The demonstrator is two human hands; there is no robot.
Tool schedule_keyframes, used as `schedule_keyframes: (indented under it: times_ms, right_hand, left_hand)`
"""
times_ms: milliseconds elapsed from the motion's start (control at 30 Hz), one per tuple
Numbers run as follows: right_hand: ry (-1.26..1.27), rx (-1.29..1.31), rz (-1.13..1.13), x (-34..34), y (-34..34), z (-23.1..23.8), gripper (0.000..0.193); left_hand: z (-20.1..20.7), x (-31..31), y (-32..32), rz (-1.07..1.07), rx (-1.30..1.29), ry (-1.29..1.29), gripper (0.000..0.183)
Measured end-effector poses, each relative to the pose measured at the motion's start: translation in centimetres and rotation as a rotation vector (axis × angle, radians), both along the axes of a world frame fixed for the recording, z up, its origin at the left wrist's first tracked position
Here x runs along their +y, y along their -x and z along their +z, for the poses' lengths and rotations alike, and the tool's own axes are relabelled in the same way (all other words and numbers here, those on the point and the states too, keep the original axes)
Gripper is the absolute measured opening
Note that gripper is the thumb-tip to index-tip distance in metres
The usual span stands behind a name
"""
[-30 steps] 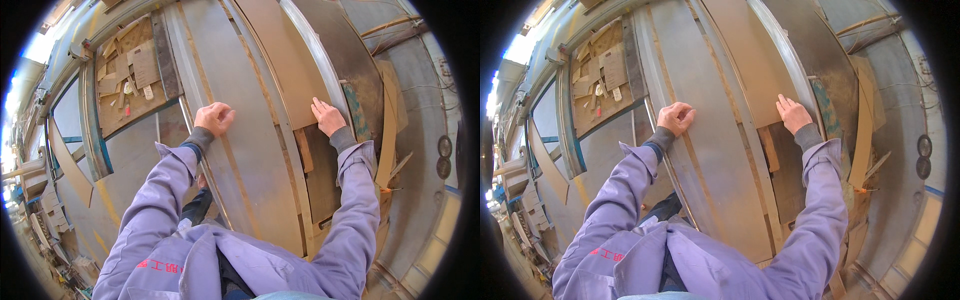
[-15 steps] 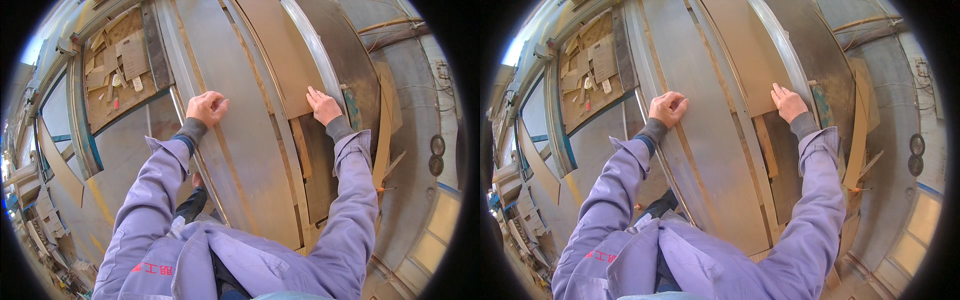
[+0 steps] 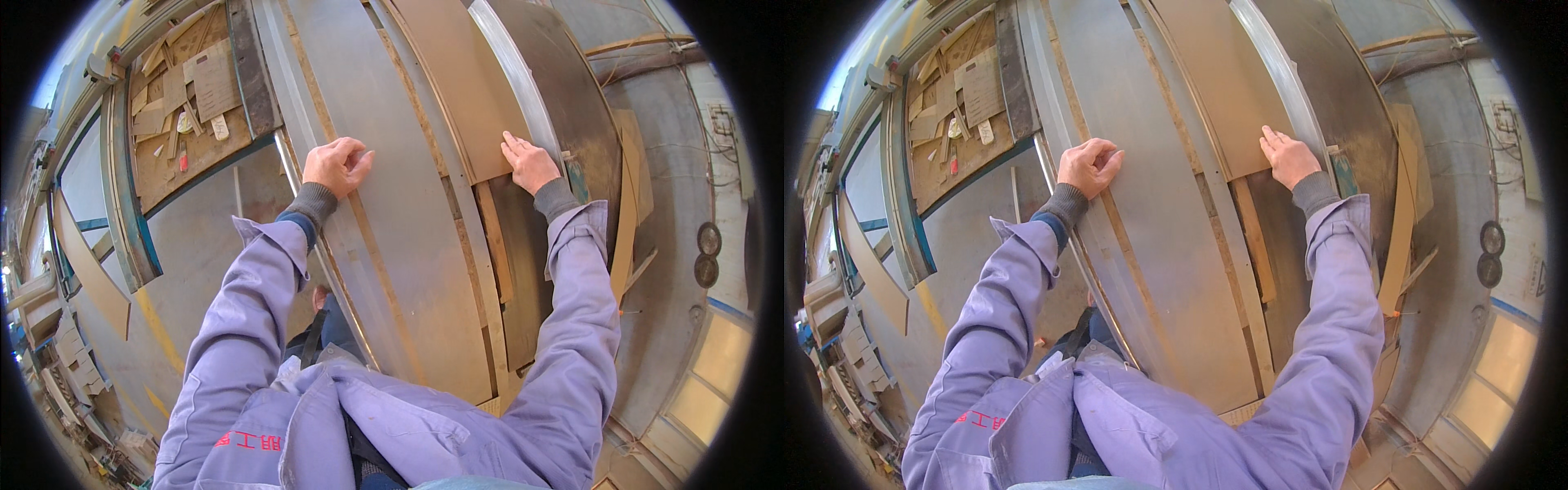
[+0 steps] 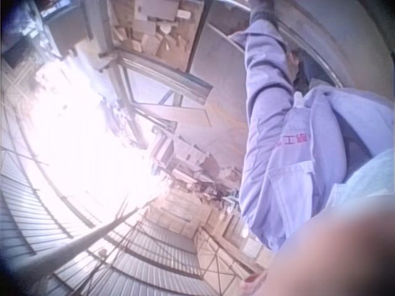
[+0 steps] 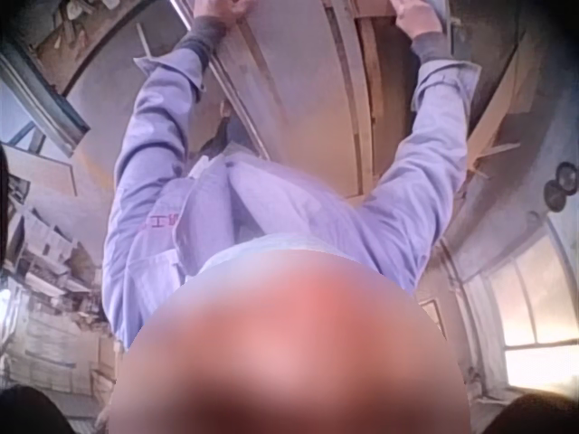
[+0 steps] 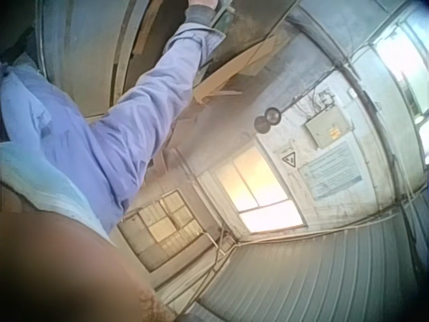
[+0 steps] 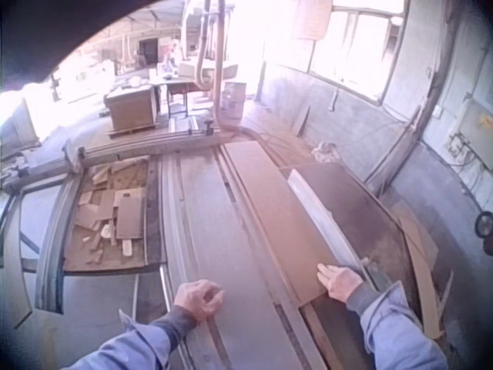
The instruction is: The person picks up a large cardboard sheet, walks to a cutting machine, and feeds it through to trim the edges. They then handle a smaller cut piece, aligning it on the machine and pushing it through again. The person repeats this process with additional pieces, moving them between the machine and nearby surfaces.
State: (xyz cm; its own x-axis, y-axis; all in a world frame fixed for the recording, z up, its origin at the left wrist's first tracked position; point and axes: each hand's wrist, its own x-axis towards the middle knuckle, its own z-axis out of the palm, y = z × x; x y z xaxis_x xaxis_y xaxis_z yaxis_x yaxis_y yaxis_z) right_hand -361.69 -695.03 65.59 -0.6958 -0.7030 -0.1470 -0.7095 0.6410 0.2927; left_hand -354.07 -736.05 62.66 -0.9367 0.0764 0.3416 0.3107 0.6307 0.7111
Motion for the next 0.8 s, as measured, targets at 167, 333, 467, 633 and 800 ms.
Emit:
schedule_keyframes:
  times_ms: [167, 333, 467, 633, 800]
  right_hand:
    - [-0.030, 0.005, 0.003, -1.0, 1.4, 0.2, 0.043]
    - [-0.039, 0.011, 0.005, -2.3, 3.4, 0.5, 0.043]
    - [-0.045, 0.002, -0.004, -2.8, 4.8, 0.5, 0.042]
    - [-0.044, 0.030, 0.025, -3.9, 7.1, 0.5, 0.049]
    - [0.016, 0.078, 0.033, -4.8, 7.2, 2.0, 0.048]
  left_hand:
    - [-0.1, -0.1, -0.1, 0.010, -0.031, -0.012, 0.015]
    - [-0.3, -0.1, -0.3, 0.002, -0.019, -0.019, 0.013]
    - [-0.3, 0.0, -0.4, 0.013, -0.030, -0.041, 0.012]
    - [-0.3, 0.0, -0.4, 0.037, -0.019, -0.060, 0.012]
    - [-0.2, -0.4, -0.2, 0.021, 0.008, -0.074, 0.011]
